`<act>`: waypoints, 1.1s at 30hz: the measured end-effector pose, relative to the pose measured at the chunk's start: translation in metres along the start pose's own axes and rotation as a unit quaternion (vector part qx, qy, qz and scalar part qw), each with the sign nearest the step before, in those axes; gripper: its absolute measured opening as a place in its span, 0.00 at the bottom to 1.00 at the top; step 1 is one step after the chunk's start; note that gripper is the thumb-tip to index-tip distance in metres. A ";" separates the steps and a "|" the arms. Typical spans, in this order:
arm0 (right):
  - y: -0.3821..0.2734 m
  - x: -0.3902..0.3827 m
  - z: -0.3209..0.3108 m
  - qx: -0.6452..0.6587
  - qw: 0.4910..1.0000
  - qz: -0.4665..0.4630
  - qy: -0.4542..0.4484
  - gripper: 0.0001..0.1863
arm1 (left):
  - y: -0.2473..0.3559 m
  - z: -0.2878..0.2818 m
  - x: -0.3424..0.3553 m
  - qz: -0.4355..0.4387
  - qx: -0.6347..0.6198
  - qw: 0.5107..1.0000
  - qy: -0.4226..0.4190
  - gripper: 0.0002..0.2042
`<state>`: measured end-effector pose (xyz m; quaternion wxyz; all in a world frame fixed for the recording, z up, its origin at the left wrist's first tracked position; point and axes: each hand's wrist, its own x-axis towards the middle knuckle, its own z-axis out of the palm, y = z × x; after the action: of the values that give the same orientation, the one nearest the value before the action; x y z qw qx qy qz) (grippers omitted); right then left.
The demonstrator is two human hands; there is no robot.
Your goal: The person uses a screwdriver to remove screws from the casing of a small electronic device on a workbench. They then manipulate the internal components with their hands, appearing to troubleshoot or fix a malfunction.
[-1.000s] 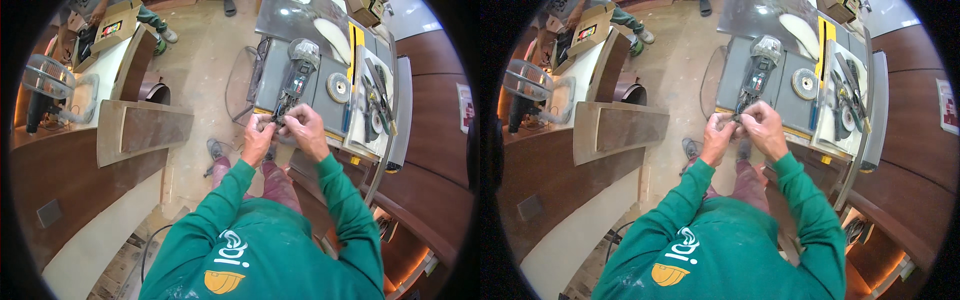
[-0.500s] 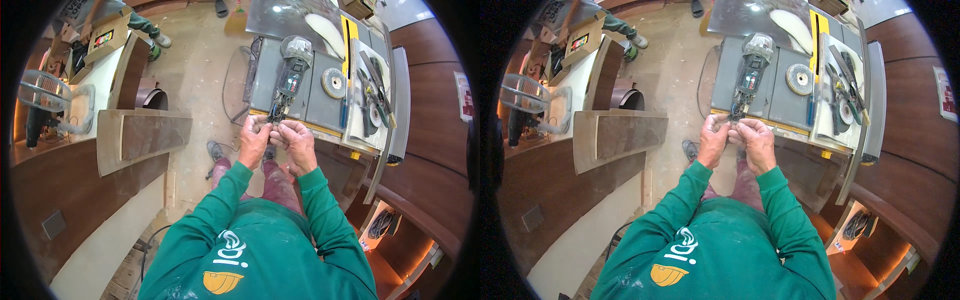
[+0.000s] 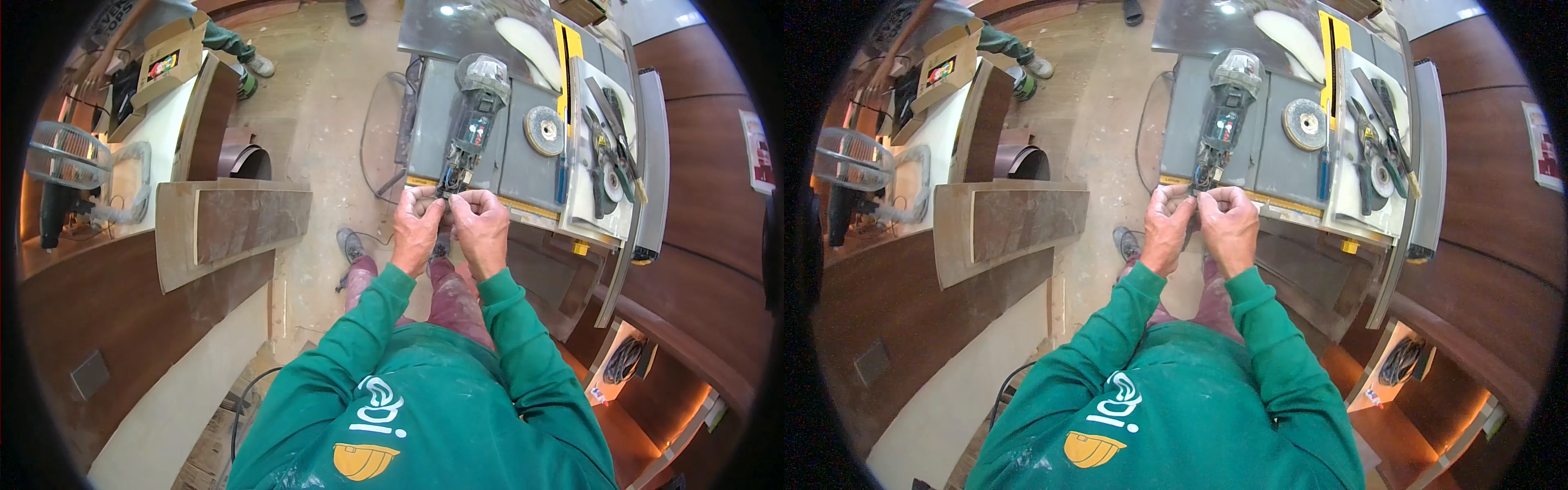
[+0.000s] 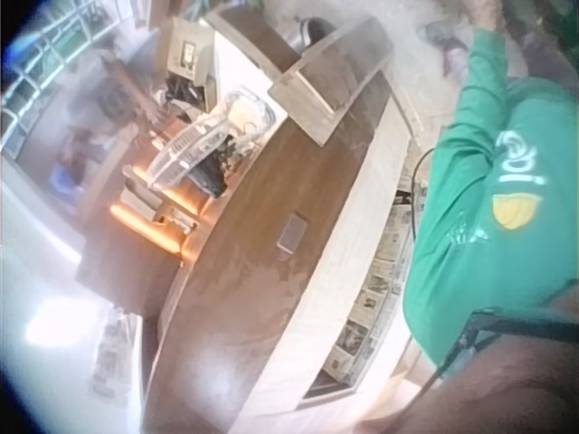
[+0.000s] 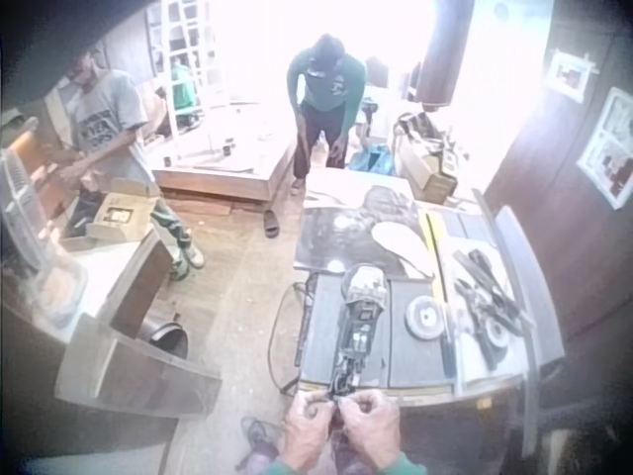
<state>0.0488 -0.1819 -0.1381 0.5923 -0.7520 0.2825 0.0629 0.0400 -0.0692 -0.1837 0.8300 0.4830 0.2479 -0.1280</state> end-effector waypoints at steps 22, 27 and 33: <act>0.018 -0.005 0.036 0.058 0.990 -0.017 0.129 0.12 | -0.008 -0.014 0.010 -0.005 0.066 0.997 -0.032 0.15; 0.022 -0.010 0.045 0.070 0.985 -0.037 0.151 0.12 | -0.003 -0.012 0.008 -0.016 0.063 0.997 -0.031 0.15; 0.012 -0.010 0.033 -0.100 0.984 -0.055 0.135 0.13 | -0.017 -0.012 0.013 0.031 0.046 0.998 -0.017 0.15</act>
<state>0.0429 -0.1493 -0.1534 0.4734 -0.8232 0.3102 -0.0437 0.0399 -0.0667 -0.2085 0.8144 0.5261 0.2124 -0.1217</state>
